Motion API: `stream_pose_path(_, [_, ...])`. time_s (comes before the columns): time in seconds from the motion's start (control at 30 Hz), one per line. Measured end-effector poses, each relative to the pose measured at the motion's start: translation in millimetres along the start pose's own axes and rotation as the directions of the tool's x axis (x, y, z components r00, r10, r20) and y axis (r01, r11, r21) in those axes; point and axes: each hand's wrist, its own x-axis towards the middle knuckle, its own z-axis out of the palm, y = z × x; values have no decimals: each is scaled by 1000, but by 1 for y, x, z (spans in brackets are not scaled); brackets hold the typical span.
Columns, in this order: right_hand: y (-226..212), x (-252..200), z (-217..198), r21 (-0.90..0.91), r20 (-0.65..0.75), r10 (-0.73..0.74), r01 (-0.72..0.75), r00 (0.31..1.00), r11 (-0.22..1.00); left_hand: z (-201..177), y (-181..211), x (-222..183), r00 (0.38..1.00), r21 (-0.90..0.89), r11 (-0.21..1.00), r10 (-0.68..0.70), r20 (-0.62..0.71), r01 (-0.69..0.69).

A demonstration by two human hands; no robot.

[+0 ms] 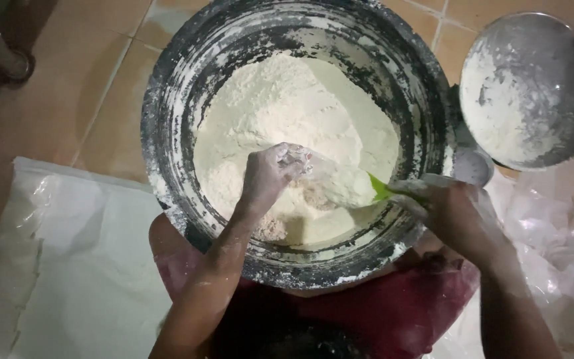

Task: Manual packaging of white powder into small plastic bags using a scoop and a scale

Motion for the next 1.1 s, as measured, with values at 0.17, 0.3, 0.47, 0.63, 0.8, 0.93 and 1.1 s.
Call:
stream_pose_path(0.17, [-18, 9, 0, 49, -82, -105, 109, 991, 993, 8, 3, -5, 999, -13, 1000, -25, 21, 25])
stream_pose_path(0.3, [-49, 17, -9, -85, -135, -130, 119, 982, 989, 7, -3, -3, 998, -107, 993, -47, 32, 50])
stream_pose_path(0.47, [-86, 66, 28, -320, -263, -429, 341, 864, 884, 15, 12, -4, 993, -166, 979, -114, 8, 114])
stream_pose_path(0.63, [-128, 76, 13, -407, -153, -502, 409, 851, 817, 4, 3, -2, 991, -172, 978, -129, -39, 121])
stream_pose_path(0.8, [-100, -11, -96, -512, -167, -269, 150, 948, 846, 6, -11, 0, 989, 29, 992, -118, -94, 121])
stream_pose_path(0.93, [-37, 19, -30, -640, -275, -403, 146, 873, 754, -6, 15, -4, 995, -22, 996, -88, -40, 87])
stream_pose_path(1.1, [-63, 25, -4, -245, -388, -518, 457, 762, 855, 1, 6, -2, 969, 95, 965, -245, -20, 246])
